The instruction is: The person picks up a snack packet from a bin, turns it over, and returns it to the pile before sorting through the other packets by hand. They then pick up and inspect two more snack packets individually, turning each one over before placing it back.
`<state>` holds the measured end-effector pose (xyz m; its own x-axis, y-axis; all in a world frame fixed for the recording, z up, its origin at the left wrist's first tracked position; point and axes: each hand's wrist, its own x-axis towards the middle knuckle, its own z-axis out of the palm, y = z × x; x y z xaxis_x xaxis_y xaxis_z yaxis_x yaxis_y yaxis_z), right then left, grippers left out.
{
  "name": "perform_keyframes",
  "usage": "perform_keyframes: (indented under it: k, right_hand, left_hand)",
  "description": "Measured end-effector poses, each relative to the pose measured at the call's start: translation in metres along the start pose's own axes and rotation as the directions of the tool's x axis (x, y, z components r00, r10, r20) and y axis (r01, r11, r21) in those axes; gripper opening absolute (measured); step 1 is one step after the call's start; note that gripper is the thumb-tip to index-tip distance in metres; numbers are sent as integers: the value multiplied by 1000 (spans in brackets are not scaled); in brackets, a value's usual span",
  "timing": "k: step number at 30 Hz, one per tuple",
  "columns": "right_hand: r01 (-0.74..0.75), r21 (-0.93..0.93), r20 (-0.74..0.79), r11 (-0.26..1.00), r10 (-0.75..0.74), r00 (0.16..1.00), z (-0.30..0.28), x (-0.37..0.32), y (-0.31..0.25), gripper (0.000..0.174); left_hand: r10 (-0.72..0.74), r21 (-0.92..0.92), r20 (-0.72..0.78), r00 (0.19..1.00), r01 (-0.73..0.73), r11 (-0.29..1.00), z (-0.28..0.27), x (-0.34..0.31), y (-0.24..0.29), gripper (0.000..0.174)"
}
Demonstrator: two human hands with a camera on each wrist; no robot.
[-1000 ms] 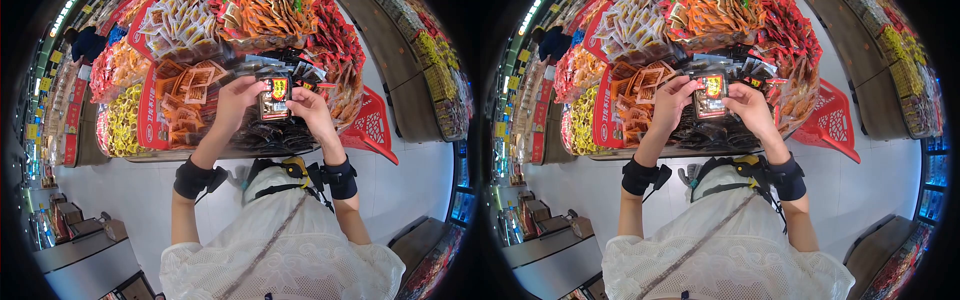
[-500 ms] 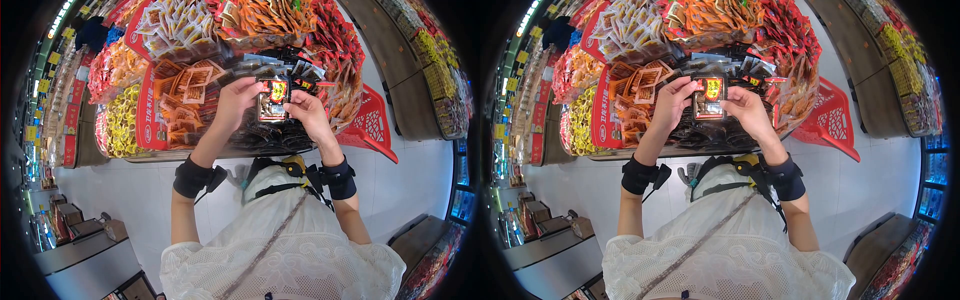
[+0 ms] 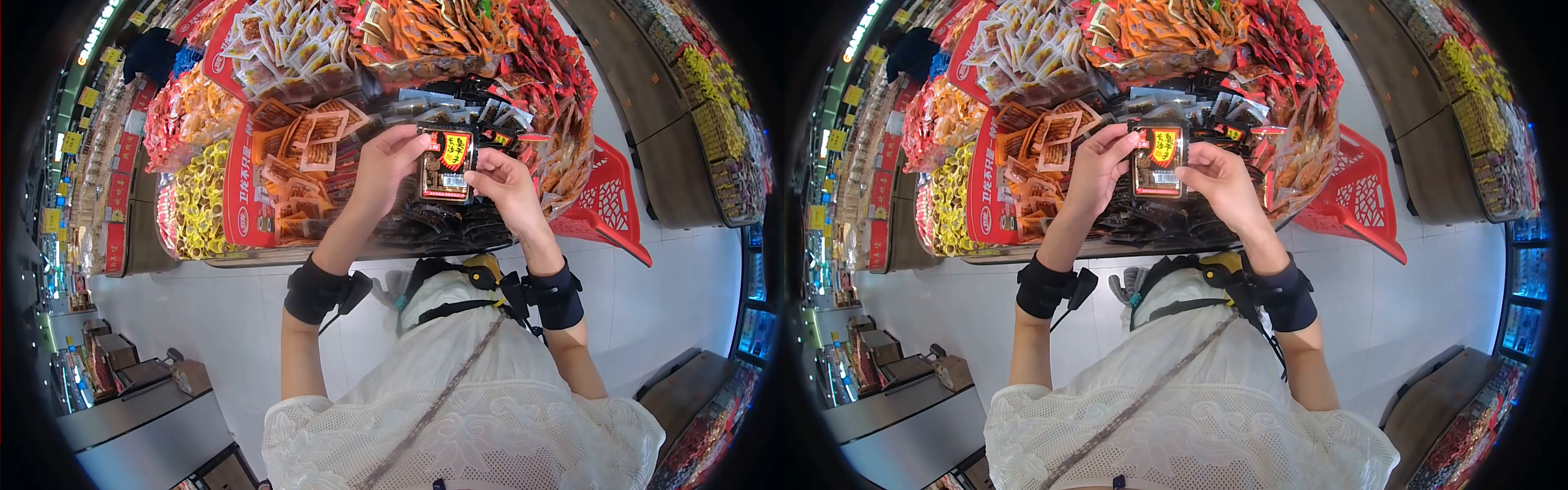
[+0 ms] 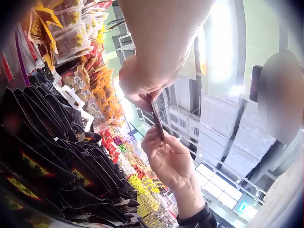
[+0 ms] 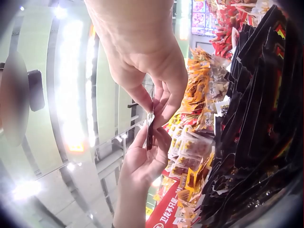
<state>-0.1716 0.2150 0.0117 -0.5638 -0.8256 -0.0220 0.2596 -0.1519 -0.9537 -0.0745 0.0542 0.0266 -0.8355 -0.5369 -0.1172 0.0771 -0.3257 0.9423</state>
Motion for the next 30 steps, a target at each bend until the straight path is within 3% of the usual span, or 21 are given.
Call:
perform_keyframes:
  k: [24, 27, 30]
  right_hand:
    - [-28, 19, -9, 999, 28, 1000, 0, -2, 3, 13]
    - [0, 23, 13, 1000, 0, 1000, 0, -2, 11, 15]
    - [21, -22, 80, 1000, -20, 997, -2, -5, 19, 26]
  left_hand:
    - [9, -7, 39, 999, -9, 1000, -2, -2, -3, 20]
    - [-8, 13, 28, 1000, 8, 1000, -4, -2, -7, 18]
    - [-44, 154, 99, 994, 29, 988, -6, -8, -6, 16]
